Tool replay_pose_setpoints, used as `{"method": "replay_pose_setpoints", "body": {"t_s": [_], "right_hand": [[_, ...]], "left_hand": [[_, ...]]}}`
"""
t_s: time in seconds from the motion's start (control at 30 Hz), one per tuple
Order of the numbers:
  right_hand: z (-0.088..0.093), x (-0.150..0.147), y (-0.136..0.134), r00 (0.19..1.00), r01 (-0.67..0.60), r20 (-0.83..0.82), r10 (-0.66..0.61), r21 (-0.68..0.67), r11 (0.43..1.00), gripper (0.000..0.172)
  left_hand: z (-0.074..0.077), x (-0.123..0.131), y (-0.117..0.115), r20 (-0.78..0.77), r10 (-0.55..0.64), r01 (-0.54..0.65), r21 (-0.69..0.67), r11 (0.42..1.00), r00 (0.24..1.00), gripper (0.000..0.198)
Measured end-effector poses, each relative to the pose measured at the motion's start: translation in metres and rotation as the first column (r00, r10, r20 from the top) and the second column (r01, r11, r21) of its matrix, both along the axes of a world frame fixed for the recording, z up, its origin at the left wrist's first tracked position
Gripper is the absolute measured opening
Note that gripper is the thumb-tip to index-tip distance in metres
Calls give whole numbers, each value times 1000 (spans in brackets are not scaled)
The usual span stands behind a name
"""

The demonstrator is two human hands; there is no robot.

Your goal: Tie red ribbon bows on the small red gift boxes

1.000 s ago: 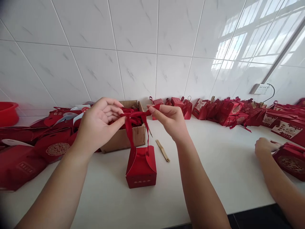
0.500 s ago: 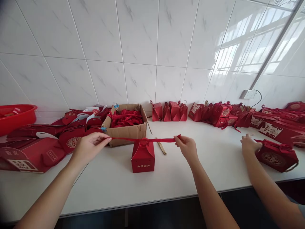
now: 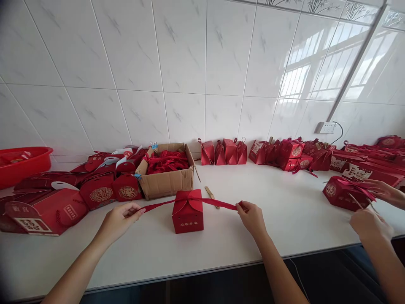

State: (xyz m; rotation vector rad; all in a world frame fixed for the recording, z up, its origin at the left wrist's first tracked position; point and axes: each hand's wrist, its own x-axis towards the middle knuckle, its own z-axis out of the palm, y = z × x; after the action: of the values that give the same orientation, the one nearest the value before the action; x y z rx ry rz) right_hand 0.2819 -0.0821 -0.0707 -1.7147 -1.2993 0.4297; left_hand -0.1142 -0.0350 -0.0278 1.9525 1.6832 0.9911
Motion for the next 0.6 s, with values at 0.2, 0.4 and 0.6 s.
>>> {"method": "replay_pose_setpoints", "body": {"t_s": [0.2, 0.4, 0.6], "right_hand": [[-6, 4, -3, 998, 15, 56, -15, 9, 1000, 35], [-10, 4, -3, 998, 17, 67, -17, 2, 1000, 36], [-11, 5, -5, 998, 23, 55, -25, 36, 999, 34]], "left_hand": [[-10, -6, 3, 16, -16, 17, -38, 999, 1000, 33], [-16, -1, 2, 7, -24, 24, -63, 998, 1000, 33], [-20, 1, -4, -34, -41, 38, -100, 994, 999, 34]]}}
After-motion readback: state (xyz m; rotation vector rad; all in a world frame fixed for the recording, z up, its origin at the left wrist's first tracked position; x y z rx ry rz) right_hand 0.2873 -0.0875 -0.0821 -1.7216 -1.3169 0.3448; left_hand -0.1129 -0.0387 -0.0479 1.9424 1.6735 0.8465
